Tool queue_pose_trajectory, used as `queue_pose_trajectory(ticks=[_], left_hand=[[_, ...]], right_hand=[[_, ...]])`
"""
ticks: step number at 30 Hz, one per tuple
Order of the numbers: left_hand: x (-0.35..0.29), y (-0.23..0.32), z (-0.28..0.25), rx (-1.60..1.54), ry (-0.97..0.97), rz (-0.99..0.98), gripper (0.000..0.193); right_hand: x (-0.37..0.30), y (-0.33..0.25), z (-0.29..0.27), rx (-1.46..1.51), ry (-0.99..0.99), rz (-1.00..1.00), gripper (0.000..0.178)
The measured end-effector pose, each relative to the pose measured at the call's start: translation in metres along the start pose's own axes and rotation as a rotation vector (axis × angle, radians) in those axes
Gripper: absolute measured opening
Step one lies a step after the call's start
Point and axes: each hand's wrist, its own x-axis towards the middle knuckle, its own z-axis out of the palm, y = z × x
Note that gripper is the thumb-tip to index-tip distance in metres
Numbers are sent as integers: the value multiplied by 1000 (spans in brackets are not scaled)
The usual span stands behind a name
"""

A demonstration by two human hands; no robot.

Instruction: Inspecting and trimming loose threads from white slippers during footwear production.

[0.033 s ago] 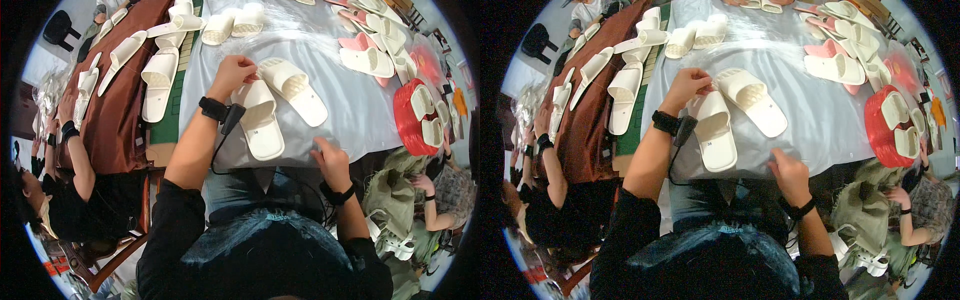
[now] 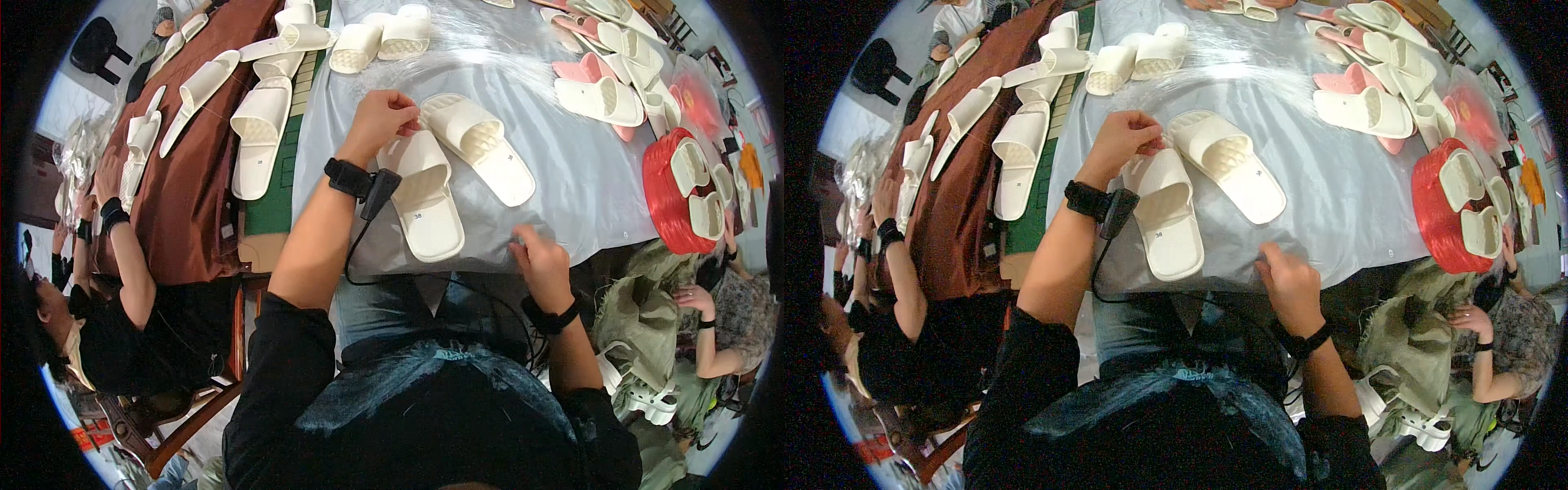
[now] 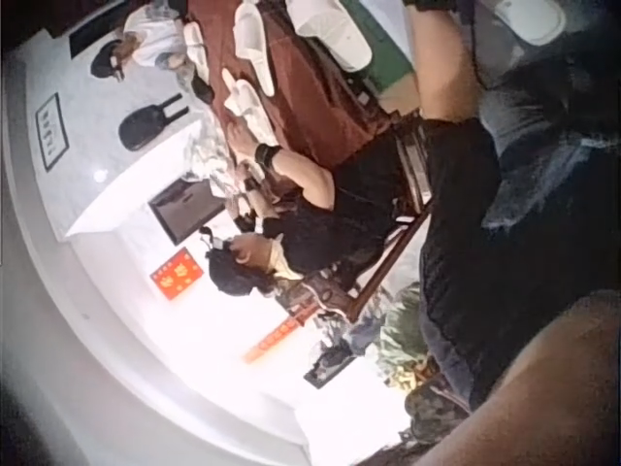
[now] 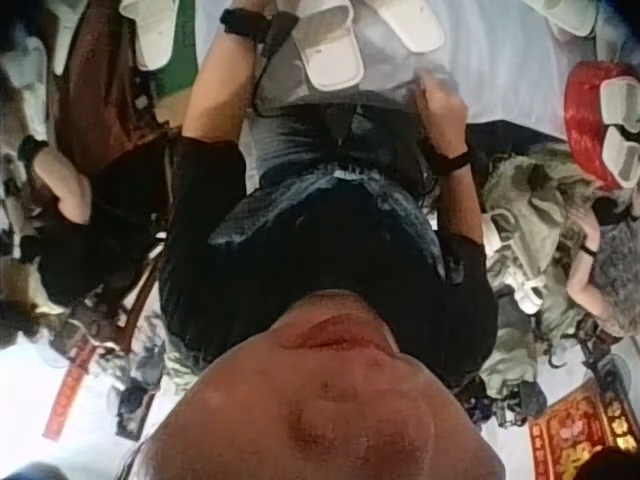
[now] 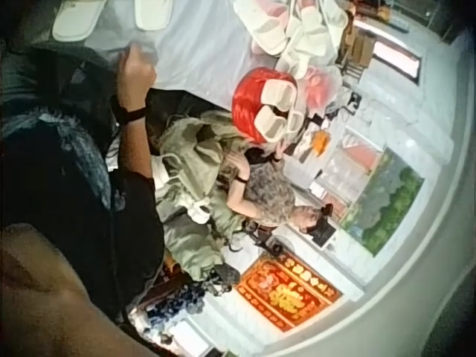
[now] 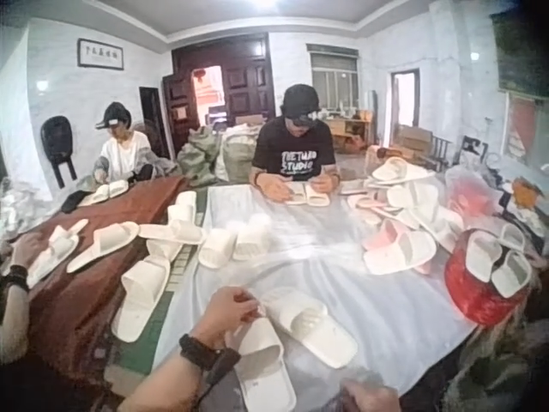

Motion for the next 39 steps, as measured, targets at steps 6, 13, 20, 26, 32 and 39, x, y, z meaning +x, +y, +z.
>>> queue_pose_trajectory(ticks=[6, 13, 20, 26, 32, 39], left_hand=[[0, 9, 2, 76, 5, 18, 15], [18, 13, 17, 383, 79, 171, 15], [45, -21, 44, 487, 29, 253, 15], [47, -33, 62, 582, -115, 203, 19], [47, -37, 80, 470, -143, 247, 15], [46, -40, 77, 444, -134, 218, 14]], right_hand=[[1, 6, 10, -130, 66, -26, 8], [24, -17, -3, 306, 282, 136, 7], [65, 0, 23, 943, 165, 396, 6], [80, -1, 8, 516, -75, 328, 11], [91, 23, 25, 496, -145, 374, 5], [85, 14, 8, 350, -139, 415, 11]])
